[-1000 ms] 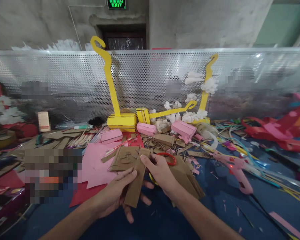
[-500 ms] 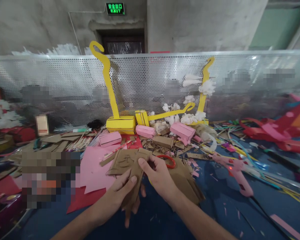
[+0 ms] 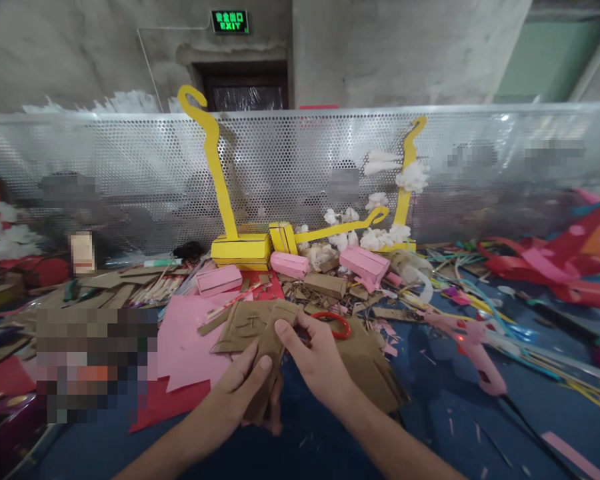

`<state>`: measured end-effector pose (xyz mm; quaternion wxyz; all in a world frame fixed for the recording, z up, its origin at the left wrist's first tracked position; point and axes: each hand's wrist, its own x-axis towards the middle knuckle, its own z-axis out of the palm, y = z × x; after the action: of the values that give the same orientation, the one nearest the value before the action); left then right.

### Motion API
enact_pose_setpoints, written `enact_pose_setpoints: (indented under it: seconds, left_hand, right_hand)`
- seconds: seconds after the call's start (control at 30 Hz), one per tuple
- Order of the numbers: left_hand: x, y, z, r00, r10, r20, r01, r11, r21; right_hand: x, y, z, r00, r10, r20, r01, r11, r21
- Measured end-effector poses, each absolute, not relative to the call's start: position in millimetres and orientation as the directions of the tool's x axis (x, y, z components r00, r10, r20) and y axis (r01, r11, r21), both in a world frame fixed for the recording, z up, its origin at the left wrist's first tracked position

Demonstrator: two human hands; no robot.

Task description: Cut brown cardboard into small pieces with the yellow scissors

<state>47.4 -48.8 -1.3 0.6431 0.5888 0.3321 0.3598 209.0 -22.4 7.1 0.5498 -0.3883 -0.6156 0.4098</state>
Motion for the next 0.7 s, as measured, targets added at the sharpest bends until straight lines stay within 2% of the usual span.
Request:
enact_pose_setpoints:
  seconds: [0.17,0.37,0.43,0.53,0.7]
  left_hand:
    - [51.1,-45.4,-10.1,0.472,0.881,0.041,-0.099,0.007,0.995]
    - [48.9,-34.6,-10.0,0.289,0.955,-0.069,-0.183,0.126,0.975]
    - [44.0,-31.3,-1.4,0.244,0.968,-0.056,-0.219,0.111,0.969]
    - [36.8,-28.1,9.7,0.205,0.978,-0.021,-0.241,0.072,0.968]
    - [33.0,-24.9,11.3,0.205,0.979,0.01,-0.235,0.04,0.971]
  right_hand:
    - [205.4,-22.9,7.6,-0.104,0.928,0.357,0.119,0.368,-0.922]
    - [242.2,-7.4,16.0,-0.133,0.921,0.367,0.394,0.389,-0.833]
    - [259.6,-2.4,15.2,-0.139,0.93,0.34,0.763,0.32,-0.562]
    - [270.7,1.6,8.5,-0.204,0.945,0.254,0.844,0.302,-0.444]
    - [255.9,1.9,-0.4,-0.247,0.939,0.239,0.89,0.317,-0.328]
